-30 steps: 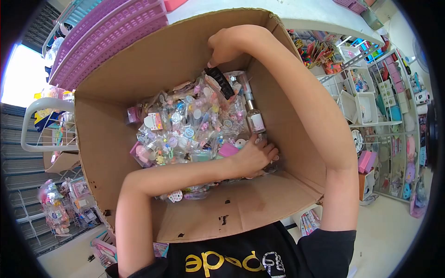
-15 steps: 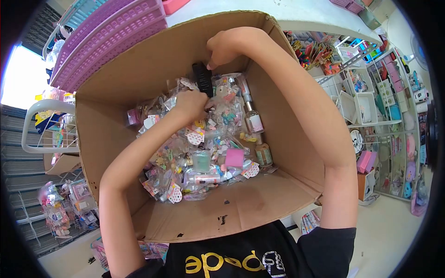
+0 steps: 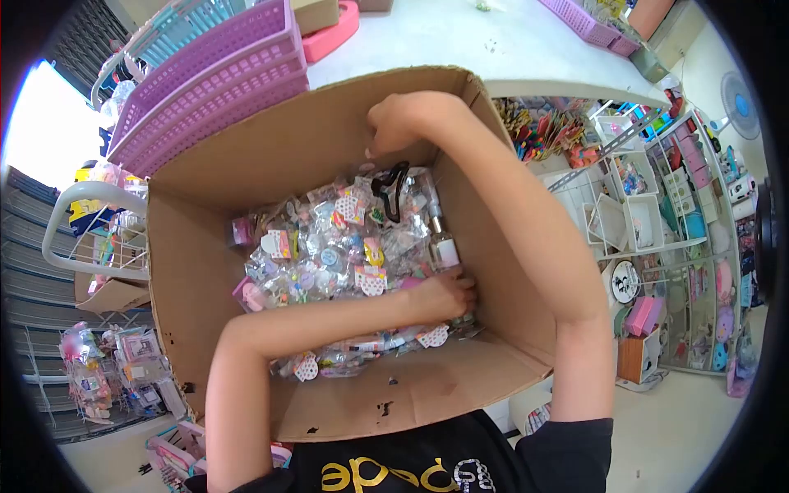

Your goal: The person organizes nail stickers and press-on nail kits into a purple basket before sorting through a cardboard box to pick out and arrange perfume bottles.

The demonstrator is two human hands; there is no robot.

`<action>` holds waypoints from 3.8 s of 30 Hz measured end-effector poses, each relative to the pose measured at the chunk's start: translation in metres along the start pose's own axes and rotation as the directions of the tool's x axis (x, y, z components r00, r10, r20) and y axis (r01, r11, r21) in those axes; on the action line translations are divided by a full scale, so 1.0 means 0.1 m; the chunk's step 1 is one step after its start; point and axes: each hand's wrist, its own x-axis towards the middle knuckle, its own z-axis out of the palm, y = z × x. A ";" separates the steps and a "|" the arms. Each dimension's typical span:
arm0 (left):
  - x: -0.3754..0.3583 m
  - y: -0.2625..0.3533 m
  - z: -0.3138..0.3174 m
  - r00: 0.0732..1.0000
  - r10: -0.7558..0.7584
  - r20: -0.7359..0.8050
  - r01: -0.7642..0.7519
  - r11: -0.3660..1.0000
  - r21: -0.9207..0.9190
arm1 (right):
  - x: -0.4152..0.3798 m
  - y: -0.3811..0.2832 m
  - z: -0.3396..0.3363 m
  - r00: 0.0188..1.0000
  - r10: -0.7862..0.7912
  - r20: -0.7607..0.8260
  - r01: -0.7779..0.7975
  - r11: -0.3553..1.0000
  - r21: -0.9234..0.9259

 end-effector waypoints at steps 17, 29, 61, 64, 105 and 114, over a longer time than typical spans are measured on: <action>0.06 -0.12 -0.64 0.989 0.042 0.141 -0.090 0.931 0.353 | -0.64 0.07 -0.25 0.904 -0.360 -0.231 0.392 0.913 0.114; -0.34 0.12 -2.42 0.897 -0.439 0.054 0.372 0.814 0.446 | -1.25 0.40 0.44 0.489 -0.604 -0.629 0.842 0.516 0.159; -0.08 -0.47 -0.22 0.783 -0.620 0.036 0.609 0.778 0.157 | 0.28 1.61 0.19 0.438 0.274 -0.856 0.411 0.786 0.462; -0.13 -0.54 -0.15 0.706 -0.707 0.024 0.669 0.678 0.306 | 0.18 1.81 0.17 0.539 0.104 -0.836 0.425 0.823 0.377; -0.01 -0.40 -0.14 0.392 -0.882 0.261 0.920 0.380 -0.096 | -0.58 0.45 0.44 0.624 -0.313 -0.716 0.562 0.817 0.132; 0.10 -0.34 0.09 0.235 -0.938 0.256 0.963 0.189 -0.194 | -0.56 0.50 0.45 0.574 -0.346 -0.742 0.611 0.784 0.107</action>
